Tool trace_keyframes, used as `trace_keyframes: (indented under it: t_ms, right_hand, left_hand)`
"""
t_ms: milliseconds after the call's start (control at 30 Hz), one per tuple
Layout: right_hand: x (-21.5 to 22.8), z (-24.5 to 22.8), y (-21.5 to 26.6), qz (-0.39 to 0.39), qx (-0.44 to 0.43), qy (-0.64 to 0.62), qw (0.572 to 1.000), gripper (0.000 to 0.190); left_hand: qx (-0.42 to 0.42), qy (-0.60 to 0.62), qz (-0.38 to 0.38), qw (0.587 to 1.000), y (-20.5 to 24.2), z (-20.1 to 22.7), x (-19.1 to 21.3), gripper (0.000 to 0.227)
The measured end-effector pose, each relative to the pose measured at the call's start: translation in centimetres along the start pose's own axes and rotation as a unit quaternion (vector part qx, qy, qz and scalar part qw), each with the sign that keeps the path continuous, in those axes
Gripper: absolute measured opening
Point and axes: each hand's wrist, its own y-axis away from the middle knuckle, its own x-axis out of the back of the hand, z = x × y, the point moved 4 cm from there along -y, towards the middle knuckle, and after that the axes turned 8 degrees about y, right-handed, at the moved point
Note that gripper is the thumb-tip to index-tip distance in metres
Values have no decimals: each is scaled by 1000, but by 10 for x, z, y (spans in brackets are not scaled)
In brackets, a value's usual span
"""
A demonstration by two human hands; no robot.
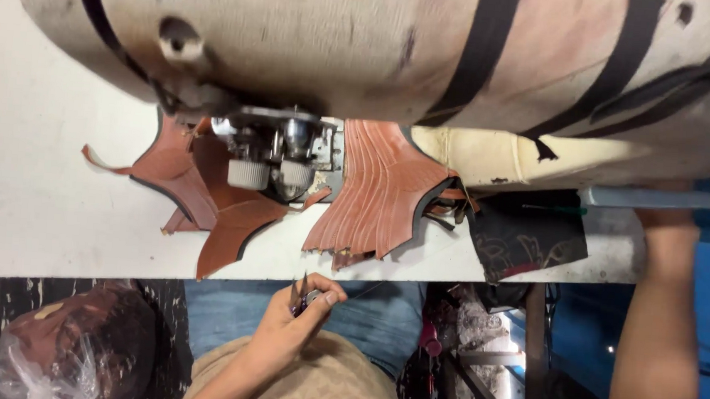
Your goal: The person is stitching together leather components of shoes using an industrial sewing machine.
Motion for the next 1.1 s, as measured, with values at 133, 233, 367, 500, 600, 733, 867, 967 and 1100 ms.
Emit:
trace_keyframes:
  t_ms: [133, 233, 367, 500, 600, 733, 867, 967, 1100]
  right_hand:
    - [71, -66, 11, -50, -30, 1, 998, 47]
    - [118, -113, 17, -131, -85, 11, 988, 43]
    - [33, -96, 70, -106, -17, 202, 973, 62]
    - [-73, -37, 82, -81, -36, 159, 983, 32]
    - [7, -81, 42, -178, -147, 75, 970, 26]
    - [120, -152, 20, -84, -92, 71, 990, 20]
    - [153, -191, 27, 15, 48, 98, 994, 30]
    - [139, -206, 35, 36, 74, 55, 995, 10]
    - [171, -247, 37, 152, 20, -81, 985, 16]
  left_hand:
    - [-31, -33, -30, 999, 0, 0, -3, 15]
    - [-25, -2, -49, 998, -2, 0, -3, 15]
    - [-13, 14, -39, 999, 0, 15, -4, 15]
    - [-36, -35, -45, 998, 2, 29, -14, 14]
    - [-74, -72, -42, 994, 1, 40, -16, 13]
    - [-59, -154, -14, 986, 14, 61, 10, 13]
    - [-54, -204, 50, 976, 30, 64, 43, 13]
    - [-78, -207, 85, 972, 42, 66, 70, 14]
    - [-122, -166, 153, 967, 53, 77, 110, 12]
